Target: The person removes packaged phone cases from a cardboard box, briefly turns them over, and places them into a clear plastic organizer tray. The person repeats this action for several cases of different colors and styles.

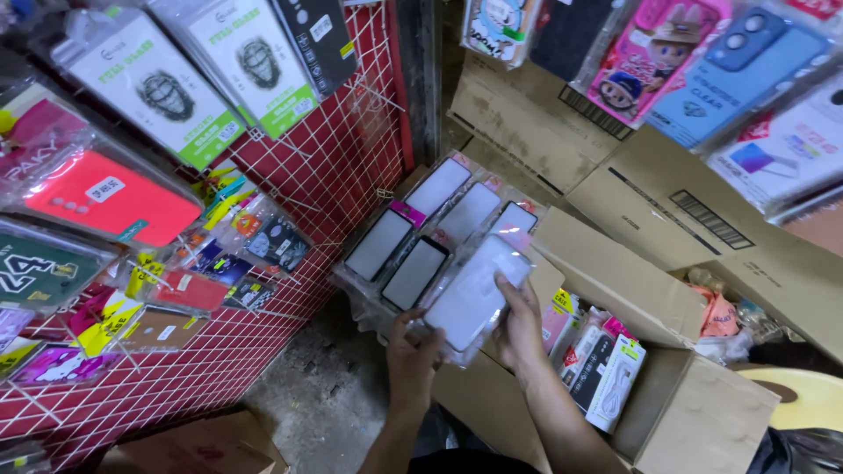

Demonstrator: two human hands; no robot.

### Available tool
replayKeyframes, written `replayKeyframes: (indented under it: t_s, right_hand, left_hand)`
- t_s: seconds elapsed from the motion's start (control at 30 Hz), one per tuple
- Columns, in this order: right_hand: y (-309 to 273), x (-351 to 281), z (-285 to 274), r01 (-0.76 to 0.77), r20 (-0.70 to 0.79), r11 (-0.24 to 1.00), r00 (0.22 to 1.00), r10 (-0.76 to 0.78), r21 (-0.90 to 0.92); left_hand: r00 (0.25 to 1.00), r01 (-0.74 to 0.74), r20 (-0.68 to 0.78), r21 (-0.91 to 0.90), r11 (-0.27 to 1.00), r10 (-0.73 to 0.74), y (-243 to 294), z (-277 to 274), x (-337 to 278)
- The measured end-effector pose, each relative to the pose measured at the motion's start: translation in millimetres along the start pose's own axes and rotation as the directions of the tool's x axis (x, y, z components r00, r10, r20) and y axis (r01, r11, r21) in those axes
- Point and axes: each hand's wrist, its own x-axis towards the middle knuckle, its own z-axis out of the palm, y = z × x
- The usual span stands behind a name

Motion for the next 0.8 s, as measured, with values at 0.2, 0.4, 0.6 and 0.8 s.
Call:
replayKeyframes:
  t_s: [0.2, 0.4, 0.6, 0.8]
  right_hand:
    - [21, 71, -24, -0.012, 0.03, 0.91, 0.999, 0.027, -0.414]
    - [70, 154, -41, 0.01, 0.072, 0.619, 0.994, 0.076, -0.785]
    - [85, 183, -21, -0.071, -0.031, 0.394, 0.994, 0.108, -0.916]
    - [110, 189, -37, 0.198, 0.186, 0.134, 0.978, -0.098, -0.971]
  left_hand:
    - [0.998, 0.004, -0.063, 0.089, 0.996, 0.002, -11, -59, 52]
    - [0.963, -0.073, -0.223, 0.331, 0.941, 0.153, -37, -84, 107]
    - [0.921, -0.011, -0.314, 0.572, 0.82, 0.232, -52, -82, 121]
    - [0.906, -0.132, -0.226, 0.652, 0.747, 0.358, -41, -72, 111]
